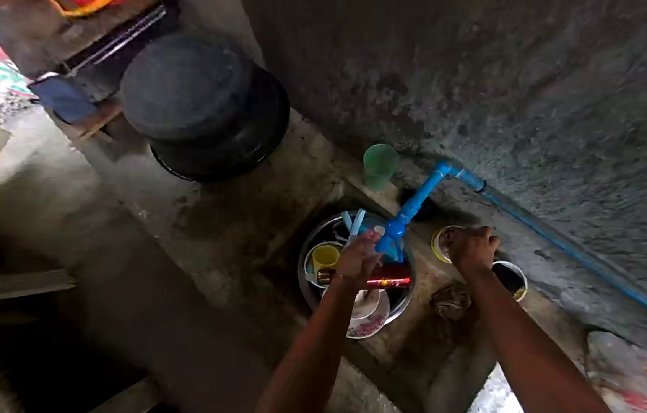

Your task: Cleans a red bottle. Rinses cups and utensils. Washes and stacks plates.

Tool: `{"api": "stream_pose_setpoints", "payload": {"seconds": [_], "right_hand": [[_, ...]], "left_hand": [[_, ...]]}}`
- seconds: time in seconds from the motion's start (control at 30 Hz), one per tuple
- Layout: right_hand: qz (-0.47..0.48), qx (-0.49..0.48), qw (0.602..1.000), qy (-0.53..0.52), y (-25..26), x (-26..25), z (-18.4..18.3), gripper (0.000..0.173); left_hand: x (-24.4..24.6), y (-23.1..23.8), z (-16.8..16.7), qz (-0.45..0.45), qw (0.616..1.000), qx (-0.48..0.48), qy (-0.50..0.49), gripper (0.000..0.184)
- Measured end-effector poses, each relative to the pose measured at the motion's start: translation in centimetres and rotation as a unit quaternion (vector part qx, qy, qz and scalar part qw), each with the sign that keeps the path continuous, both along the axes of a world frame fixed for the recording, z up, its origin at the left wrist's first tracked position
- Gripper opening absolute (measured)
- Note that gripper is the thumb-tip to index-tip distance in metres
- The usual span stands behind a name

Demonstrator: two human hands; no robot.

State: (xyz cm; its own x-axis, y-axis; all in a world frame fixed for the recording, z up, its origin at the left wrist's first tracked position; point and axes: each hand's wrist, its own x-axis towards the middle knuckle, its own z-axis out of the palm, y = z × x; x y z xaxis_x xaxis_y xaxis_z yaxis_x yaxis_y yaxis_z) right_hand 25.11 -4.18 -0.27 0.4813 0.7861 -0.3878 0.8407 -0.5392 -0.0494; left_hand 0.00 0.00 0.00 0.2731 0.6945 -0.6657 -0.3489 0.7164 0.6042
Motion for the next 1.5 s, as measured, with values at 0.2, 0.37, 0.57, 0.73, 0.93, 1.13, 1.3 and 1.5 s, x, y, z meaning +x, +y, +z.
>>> {"api": "stream_pose_setpoints", "payload": {"seconds": [0.2,0.37,0.57,0.73,0.93,1.13,1.3,1.5], "right_hand": [[-0.141,0.199,0.960,0.137,-4.2,0.2,5.9,0.041],[-0.101,0.186,0.896,0.391,-6.4,-6.0,9.4,0.049],[-0.078,-0.006,0.990,0.116,-0.8,-1.4,3.3,0.048],[-0.038,-0.088,0.995,0.029,0.4,-0.8,0.3,0.064],[-0.063,-0.066,0.995,0.028,0.3,-0.2,-0.3,0.067],[-0.076,-0.018,0.996,0.045,-0.3,0.7,0.1,0.041],[-0.146,0.153,0.962,0.172,-2.6,0.2,3.6,0.034],[-0.260,0.185,0.656,0.685,-3.0,-10.5,-0.3,0.046]], "left_hand": [[-1.5,-2.0,0.0,-0.098,0.992,0.000,0.080,0.041],[-0.1,-4.0,-1.2,-0.154,0.985,-0.065,-0.046,0.054],[0.7,-2.7,-1.9,-0.032,0.979,-0.112,-0.168,0.051],[-0.6,-1.1,-1.1,-0.030,0.996,-0.079,-0.019,0.028],[0.0,-1.4,-2.2,-0.071,0.996,0.031,0.034,0.026],[-0.6,-1.4,-0.6,-0.064,0.995,-0.024,0.065,0.041],[-2.1,-1.1,1.7,-0.142,0.965,0.122,0.185,0.040],[-4.3,-1.9,3.6,-0.099,0.938,0.181,0.279,0.030]]}}
